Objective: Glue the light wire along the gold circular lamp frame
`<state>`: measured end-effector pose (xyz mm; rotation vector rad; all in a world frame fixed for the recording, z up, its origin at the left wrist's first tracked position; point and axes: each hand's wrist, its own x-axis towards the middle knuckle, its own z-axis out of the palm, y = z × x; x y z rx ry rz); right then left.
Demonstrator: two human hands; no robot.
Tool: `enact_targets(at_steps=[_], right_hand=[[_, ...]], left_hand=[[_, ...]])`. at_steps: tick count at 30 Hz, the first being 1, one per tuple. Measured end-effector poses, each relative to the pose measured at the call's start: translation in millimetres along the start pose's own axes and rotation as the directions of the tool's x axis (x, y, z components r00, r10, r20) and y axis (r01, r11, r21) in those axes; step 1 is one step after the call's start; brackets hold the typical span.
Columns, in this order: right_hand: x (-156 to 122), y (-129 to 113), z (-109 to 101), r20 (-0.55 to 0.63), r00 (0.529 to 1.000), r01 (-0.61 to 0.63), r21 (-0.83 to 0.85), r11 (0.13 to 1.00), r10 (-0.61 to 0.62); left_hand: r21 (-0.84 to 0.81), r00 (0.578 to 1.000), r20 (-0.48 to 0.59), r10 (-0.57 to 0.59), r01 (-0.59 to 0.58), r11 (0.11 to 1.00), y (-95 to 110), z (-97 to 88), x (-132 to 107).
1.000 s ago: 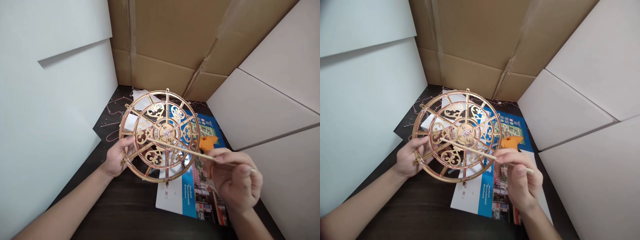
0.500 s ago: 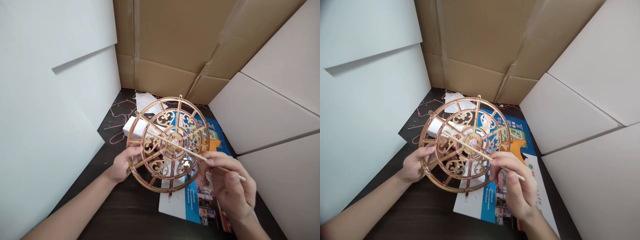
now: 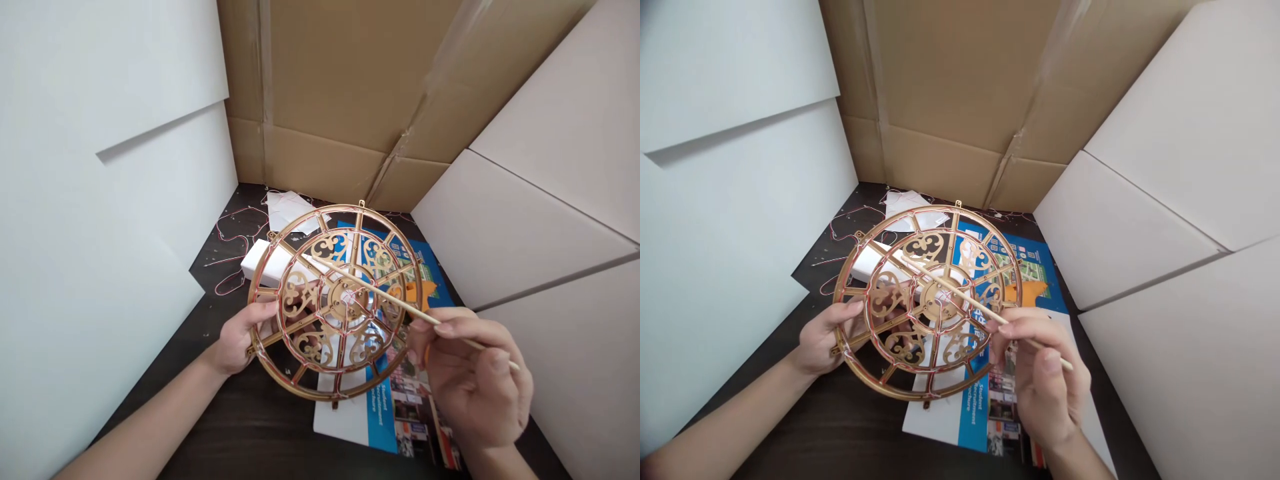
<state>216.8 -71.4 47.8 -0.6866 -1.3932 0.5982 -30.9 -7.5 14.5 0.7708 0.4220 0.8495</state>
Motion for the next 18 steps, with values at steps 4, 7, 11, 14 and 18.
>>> enact_targets(at_steps=[4, 7, 11, 14, 18], right_hand=[[-0.3, 1.2, -0.8, -0.072, 0.994, 0.077, -0.054, 0.996, -0.08], [-0.6, 2.2, -2.3, -0.11, 0.99, 0.078, -0.093, 0.993, -0.088], [-2.2, 3.1, -2.8, -0.07, 0.995, 0.059, -0.14, 0.988, -0.07], [-2.8, 2.9, -1.6, -0.033, 0.999, 0.008, -0.1, 0.995, -0.012], [1.2, 2.4, -0.5, -0.026, 0.998, -0.048, 0.033, 0.998, 0.049]], left_hand=[[0.003, 1.0, 0.006, 0.022, -0.022, 1.0, 0.5, 0.4, 0.6], [-0.007, 1.0, 0.007, 0.022, -0.022, 1.0, -0.4, -0.5, 0.1], [-0.014, 1.0, 0.005, -0.002, 0.002, 1.0, -1.9, -2.9, -0.7], [-0.009, 1.0, 0.006, -0.013, 0.013, 1.0, -2.3, -3.2, -0.3], [-0.012, 0.999, 0.03, -0.011, 0.011, 1.0, -2.5, -1.8, 0.1]])
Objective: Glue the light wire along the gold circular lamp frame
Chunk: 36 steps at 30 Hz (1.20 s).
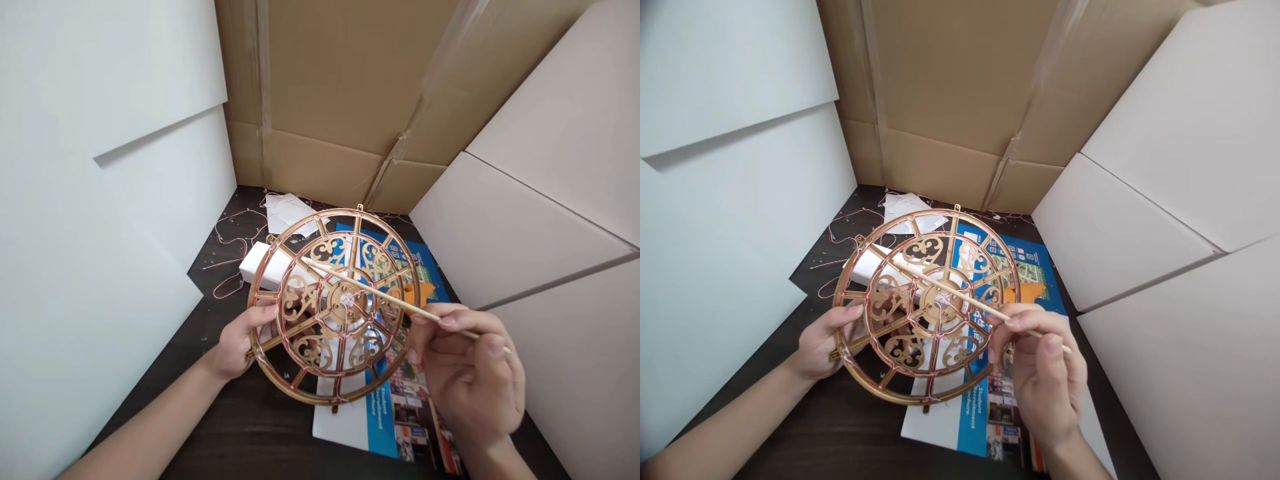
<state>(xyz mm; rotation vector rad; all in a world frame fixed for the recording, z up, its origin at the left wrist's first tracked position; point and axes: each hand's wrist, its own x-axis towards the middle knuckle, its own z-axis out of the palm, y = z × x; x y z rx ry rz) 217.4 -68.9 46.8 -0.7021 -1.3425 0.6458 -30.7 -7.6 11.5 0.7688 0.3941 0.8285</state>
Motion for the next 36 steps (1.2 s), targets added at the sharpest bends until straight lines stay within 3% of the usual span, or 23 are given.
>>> enact_targets(at_steps=[9, 12, 15, 23, 26, 32, 36], right_hand=[[14, -2, -14, -0.053, 0.972, -0.197, 0.353, 0.915, 0.229], [15, -1, -15, -0.127, 0.972, -0.155, 0.275, 0.949, 0.196], [12, 1, -9, -0.167, 0.983, -0.06, 0.082, 0.995, 0.073], [-1, 3, -3, -0.009, 0.995, 0.099, -0.157, 0.983, -0.102], [-5, 4, -3, 0.021, 0.989, 0.15, -0.186, 0.971, -0.149], [-5, 2, 0, -0.063, 0.973, 0.213, -0.148, 0.966, -0.224], [-6, 1, -6, 0.091, 0.987, 0.138, -0.1, 0.985, -0.129]], left_hand=[[-0.003, 0.999, -0.042, 0.005, -0.005, 1.0, -3, -4.5, -1], [-0.012, 0.998, -0.059, 0.004, -0.005, 1.0, -3, -4.7, -1], [-0.018, 0.999, -0.048, 0.001, -0.002, 1.0, -4, -4.2, -1], [-0.021, 1.0, -0.006, -0.011, 0.011, 1.0, -4, -5.9, -1], [-0.021, 1.0, 0.003, -0.011, 0.011, 1.0, -4, -6.7, 0], [-0.016, 1.0, -0.018, -0.018, 0.018, 1.0, -6, -7.0, 1], [-0.006, 0.999, -0.027, -0.029, 0.029, 1.0, -7, -7.5, 1]])
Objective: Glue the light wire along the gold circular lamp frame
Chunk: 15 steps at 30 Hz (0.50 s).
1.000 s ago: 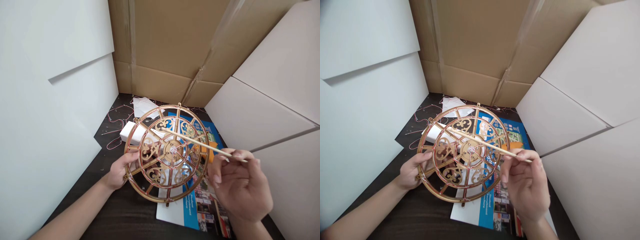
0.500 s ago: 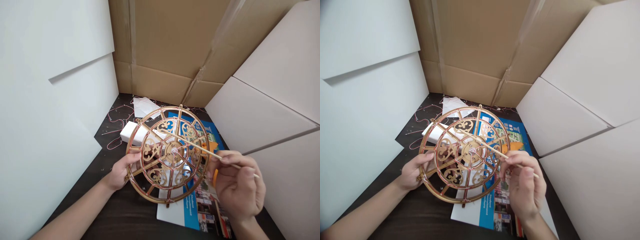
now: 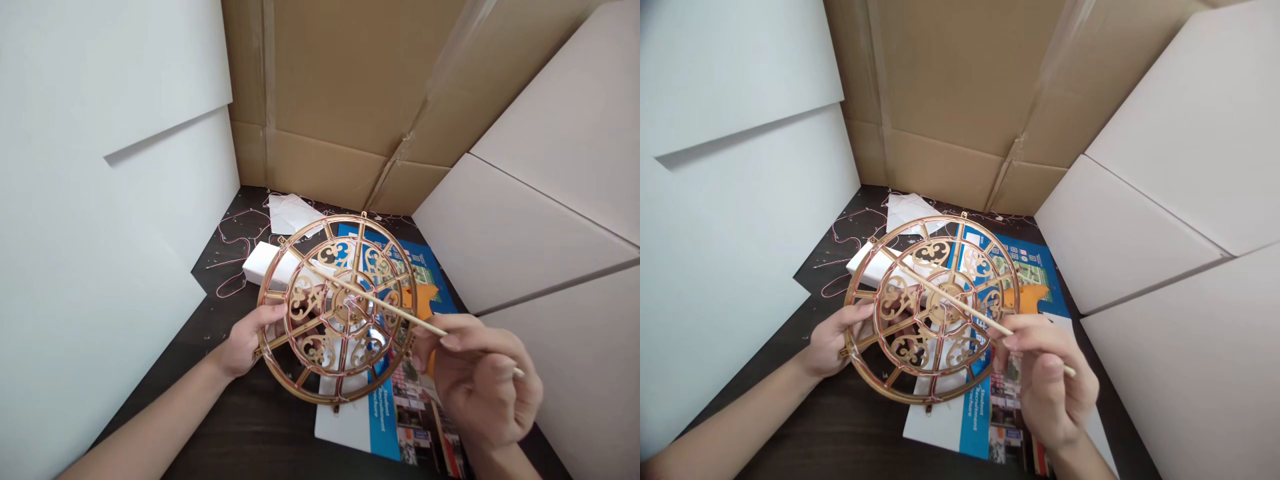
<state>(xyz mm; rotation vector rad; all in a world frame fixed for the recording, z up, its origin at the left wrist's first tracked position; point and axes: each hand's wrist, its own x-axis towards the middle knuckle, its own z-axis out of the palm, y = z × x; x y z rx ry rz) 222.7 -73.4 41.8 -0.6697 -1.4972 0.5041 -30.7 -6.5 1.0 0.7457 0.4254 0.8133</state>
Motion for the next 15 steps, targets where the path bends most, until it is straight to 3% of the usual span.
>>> enact_targets(at_steps=[4, 8, 15], right_hand=[[-8, 1, -3, 0.18, 0.982, -0.048, -0.018, 0.999, 0.051], [-8, -2, 3, 0.29, 0.955, -0.021, -0.117, 0.993, 0.054], [-10, -1, 7, 0.267, 0.959, -0.075, -0.075, 0.994, 0.092]], left_hand=[[-0.005, 1.0, -0.006, -0.014, 0.014, 1.0, -2, -1.7, -1], [-0.021, 0.999, 0.005, -0.036, 0.036, 0.999, -3, -0.8, -1], [-0.008, 0.999, 0.036, -0.024, 0.024, 1.0, 0, 4.1, -1]])
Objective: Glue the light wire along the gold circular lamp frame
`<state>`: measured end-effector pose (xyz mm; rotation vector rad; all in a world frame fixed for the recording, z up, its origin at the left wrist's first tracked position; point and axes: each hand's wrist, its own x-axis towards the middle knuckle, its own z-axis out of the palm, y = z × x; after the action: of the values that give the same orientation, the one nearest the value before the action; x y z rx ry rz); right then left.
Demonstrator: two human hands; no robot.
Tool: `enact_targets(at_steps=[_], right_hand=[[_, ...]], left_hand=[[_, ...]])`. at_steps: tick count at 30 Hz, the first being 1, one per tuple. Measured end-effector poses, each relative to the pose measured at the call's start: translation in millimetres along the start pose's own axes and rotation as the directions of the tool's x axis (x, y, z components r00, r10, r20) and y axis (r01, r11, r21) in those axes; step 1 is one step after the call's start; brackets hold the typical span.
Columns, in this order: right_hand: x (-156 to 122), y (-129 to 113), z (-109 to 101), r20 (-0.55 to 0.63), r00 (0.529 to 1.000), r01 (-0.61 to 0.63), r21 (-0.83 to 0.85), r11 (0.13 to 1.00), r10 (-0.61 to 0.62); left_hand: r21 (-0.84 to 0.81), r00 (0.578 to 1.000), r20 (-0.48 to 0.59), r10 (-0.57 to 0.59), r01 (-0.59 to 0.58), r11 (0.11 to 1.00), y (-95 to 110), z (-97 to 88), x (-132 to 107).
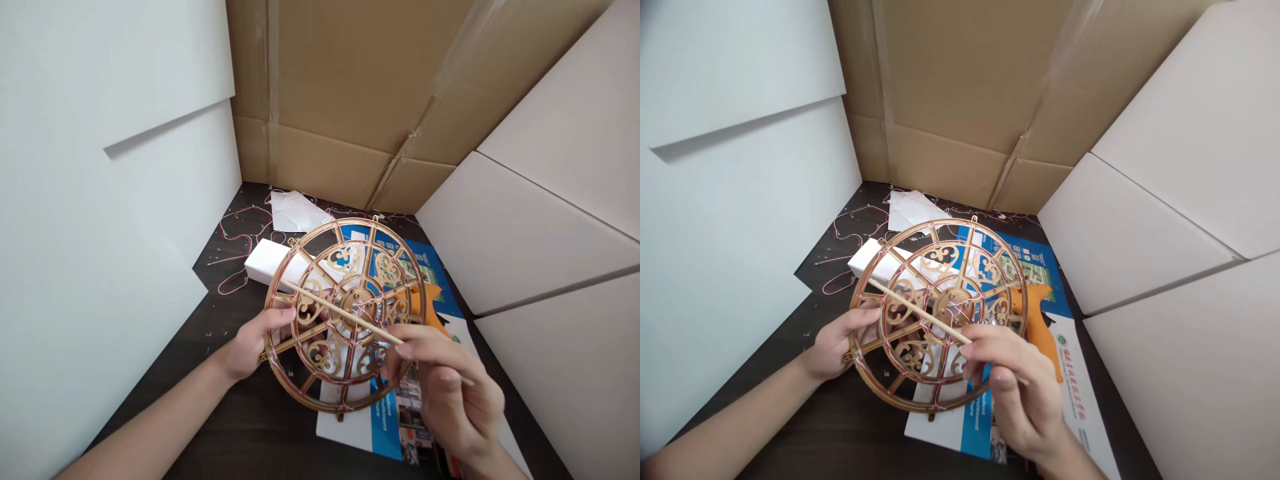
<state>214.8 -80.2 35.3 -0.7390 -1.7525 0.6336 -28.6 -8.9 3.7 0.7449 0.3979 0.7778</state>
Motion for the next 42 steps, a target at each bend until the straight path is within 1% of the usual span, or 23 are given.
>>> enact_targets(at_steps=[5, 9, 14, 21, 23, 28, 32, 35, 39, 42], right_hand=[[-3, 3, 1, -0.09, 0.995, -0.032, 0.081, 0.996, 0.04], [-3, 2, -1, -0.12, 0.991, -0.053, 0.052, 0.997, 0.059], [-5, 3, -1, -0.08, 0.992, -0.094, 0.078, 0.993, 0.1], [-8, 4, -4, 0.004, 0.999, -0.049, 0.059, 0.997, 0.049], [-10, 4, -6, -0.002, 0.998, -0.057, 0.076, 0.995, 0.058], [-11, 5, -5, -0.059, 0.995, -0.077, 0.074, 0.994, 0.081], [-9, 4, -3, -0.05, 0.997, -0.062, 0.079, 0.995, 0.066], [-9, 3, -3, -0.048, 0.997, -0.055, 0.033, 0.998, 0.057], [-10, 4, -3, -0.128, 0.991, -0.037, -0.002, 0.999, 0.037], [-11, 5, -4, -0.123, 0.99, -0.062, 0.019, 0.998, 0.064]], left_hand=[[0.0, 1.0, 0.002, 0.007, -0.007, 1.0, -2, -0.6, 0], [0.007, 1.0, 0.006, -0.001, 0.001, 1.0, -3, -1.0, 1], [0.016, 1.0, 0.011, -0.003, 0.003, 1.0, -3, -1.2, 1], [0.019, 1.0, -0.001, -0.004, 0.004, 1.0, -3, -1.9, -1], [0.015, 1.0, -0.005, -0.005, 0.005, 1.0, -3, -2.4, -1], [0.026, 1.0, 0.016, -0.002, 0.001, 1.0, -3, -1.7, -1], [0.01, 1.0, -0.013, -0.007, 0.007, 1.0, -4, -2.0, 0], [0.007, 1.0, -0.031, -0.006, 0.006, 1.0, -5, -3.2, 0], [0.004, 1.0, 0.0, 0.001, -0.001, 1.0, -4, -2.6, 0], [0.0, 0.999, 0.035, -0.008, 0.008, 1.0, -3, -0.7, 0]])
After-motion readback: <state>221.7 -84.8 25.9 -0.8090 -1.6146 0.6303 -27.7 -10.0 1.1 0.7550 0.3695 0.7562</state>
